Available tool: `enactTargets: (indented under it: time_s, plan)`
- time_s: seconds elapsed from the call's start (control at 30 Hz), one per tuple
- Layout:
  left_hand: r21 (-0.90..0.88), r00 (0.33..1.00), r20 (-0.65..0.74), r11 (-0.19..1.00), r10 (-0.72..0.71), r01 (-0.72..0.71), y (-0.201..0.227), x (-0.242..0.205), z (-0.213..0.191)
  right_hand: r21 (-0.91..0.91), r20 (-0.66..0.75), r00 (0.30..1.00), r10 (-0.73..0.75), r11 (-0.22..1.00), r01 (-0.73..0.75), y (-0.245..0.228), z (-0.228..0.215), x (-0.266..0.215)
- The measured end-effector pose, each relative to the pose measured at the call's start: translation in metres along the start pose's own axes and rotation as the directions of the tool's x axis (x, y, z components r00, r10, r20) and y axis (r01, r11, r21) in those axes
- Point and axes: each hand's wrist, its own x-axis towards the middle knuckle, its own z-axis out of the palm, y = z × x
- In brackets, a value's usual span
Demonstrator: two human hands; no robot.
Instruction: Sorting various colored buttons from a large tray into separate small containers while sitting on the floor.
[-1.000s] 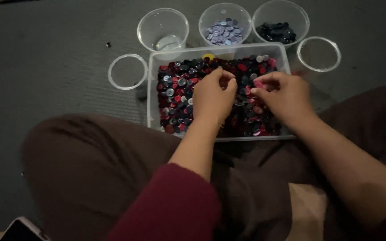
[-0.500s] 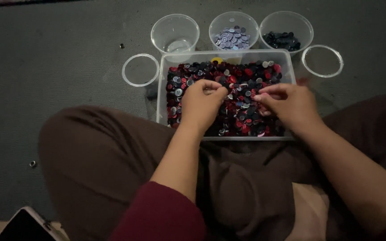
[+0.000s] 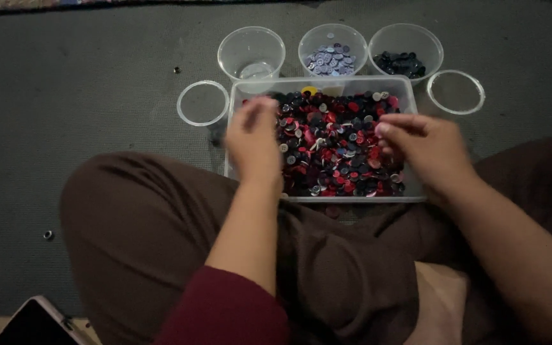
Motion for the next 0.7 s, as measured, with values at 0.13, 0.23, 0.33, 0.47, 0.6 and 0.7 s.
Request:
enactTargets:
  time_s: [0.13, 0.23, 0.33, 0.47, 0.6, 0.7]
  plan:
    - [-0.248, 0.930, -0.367, 0.963, 0.010, -0.108, -0.007, 0.026, -0.011, -0.083, -0.068, 0.996, 0.054, 0.995, -0.060, -0.029, -0.007, -0.006]
    - [-0.348, 0.909, -0.414, 0.931, -0.050, -0.107, 0.001, 0.027, -0.013, -0.071, -0.109, 0.994, 0.019, 0.997, -0.027, -0.032, -0.011, -0.005]
    - [-0.405, 0.887, -0.444, 0.911, -0.127, -0.072, 0.007, 0.025, -0.013, -0.067, -0.132, 0.991, 0.018, 0.997, -0.027, -0.031, -0.013, -0.005]
    - [-0.466, 0.844, -0.523, 0.869, -0.118, -0.167, 0.003, 0.036, -0.015, -0.167, -0.160, 0.983, -0.089, 0.984, 0.062, -0.022, -0.021, 0.001]
    - [-0.421, 0.817, -0.546, 0.904, -0.184, -0.077, 0.012, 0.030, -0.014, -0.234, -0.255, 0.949, -0.187, 0.964, 0.127, -0.014, -0.030, 0.006]
    - [-0.318, 0.846, -0.521, 0.946, -0.116, -0.066, 0.015, 0.019, -0.012, -0.353, -0.354, 0.838, -0.416, 0.889, 0.292, 0.006, -0.040, 0.018]
